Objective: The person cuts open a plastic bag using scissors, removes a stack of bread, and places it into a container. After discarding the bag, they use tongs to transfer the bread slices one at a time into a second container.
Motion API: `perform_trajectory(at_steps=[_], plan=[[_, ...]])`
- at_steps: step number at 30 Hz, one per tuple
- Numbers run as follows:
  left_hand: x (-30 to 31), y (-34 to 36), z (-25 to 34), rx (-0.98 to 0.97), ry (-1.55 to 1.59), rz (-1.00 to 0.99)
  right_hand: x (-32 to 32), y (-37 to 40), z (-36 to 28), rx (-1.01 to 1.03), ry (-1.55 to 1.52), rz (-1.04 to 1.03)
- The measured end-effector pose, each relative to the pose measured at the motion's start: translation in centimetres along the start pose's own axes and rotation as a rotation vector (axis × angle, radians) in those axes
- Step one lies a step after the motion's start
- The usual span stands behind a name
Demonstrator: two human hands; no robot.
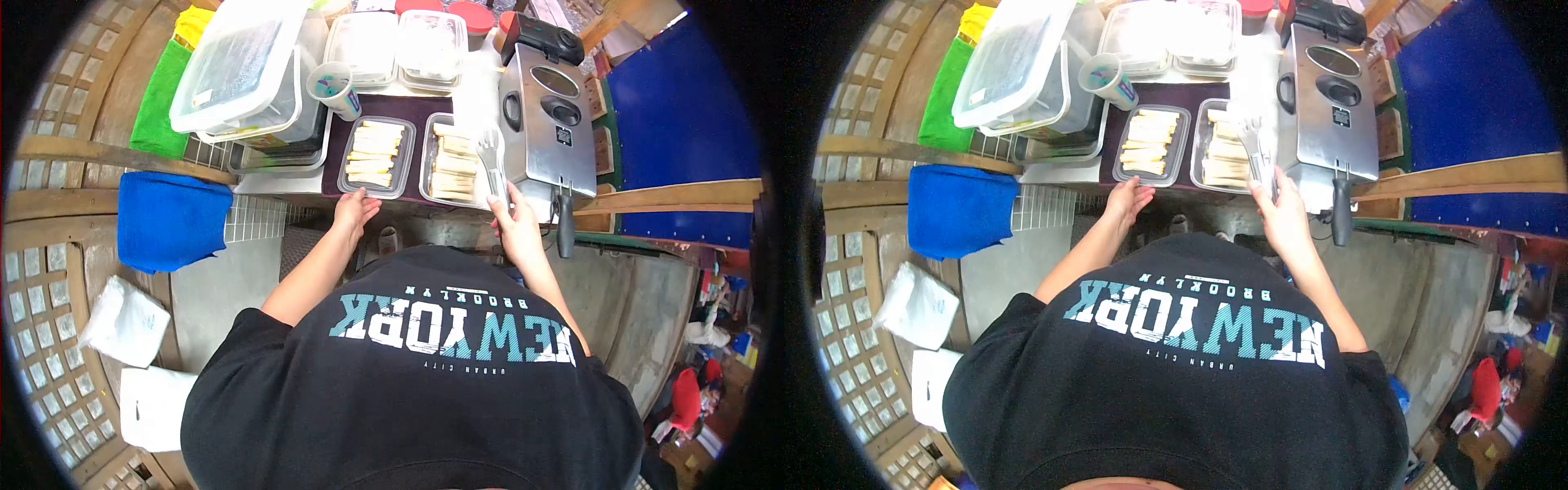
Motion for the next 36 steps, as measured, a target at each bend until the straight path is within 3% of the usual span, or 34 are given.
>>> perform_trajectory(at_steps=[1, 4, 5, 8, 13, 19, 23, 26, 27, 31, 36], plan=[[-0.1, 0.2, -0.1, -0.043, 0.03, -0.052, 0.4, 0.7, -1.4, -0.122, -0.019, -0.025], [-0.9, 0.9, -0.4, -0.143, 0.12, 0.014, 0.5, -0.3, -0.8, 0.114, 0.253, -0.099], [-1.0, 1.0, -0.4, -0.147, 0.145, 0.013, 0.5, -0.4, -0.5, -0.167, 0.144, -0.208], [-1.2, 0.4, -1.0, -0.154, 0.219, -0.004, -1.1, -1.7, 0.8, 0.045, 0.286, -0.237], [-1.0, -0.2, -1.3, -0.21, 0.184, 0.006, -3.5, -3.9, 1.4, 0.176, 0.448, -0.294], [-0.8, -1.4, -1.1, -0.231, 0.165, -0.009, -1.1, -3.2, -0.5, 0.232, 0.559, -0.237], [-0.3, -1.5, -0.9, -0.208, 0.125, -0.015, 0.8, -2.5, -2.2, 0.439, 0.749, -0.014], [-0.4, -1.0, -0.7, -0.196, 0.129, -0.023, 0.7, -3.7, -2.8, 0.495, 1.006, 0.03], [-0.2, -1.2, -0.6, -0.196, 0.134, -0.031, 0.5, -3.8, -4.0, 0.602, 1.061, 0.079], [-0.1, -1.0, -0.3, -0.172, 0.127, -0.085, -0.8, -7.4, -6.3, 0.639, 1.172, 0.15], [0.1, -1.0, -0.6, -0.156, 0.173, -0.1, -0.6, -12.2, -8.7, 0.773, 1.326, 0.078]])
Point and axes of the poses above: each hand's wrist, its own y-axis away from the middle knuckle, its own x-axis out of the back of the hand, z = x × y, the point moved 2 cm from there along -y, towards the middle knuckle, and after that the axes turned 2 degrees about z, right-handed, at the moved point
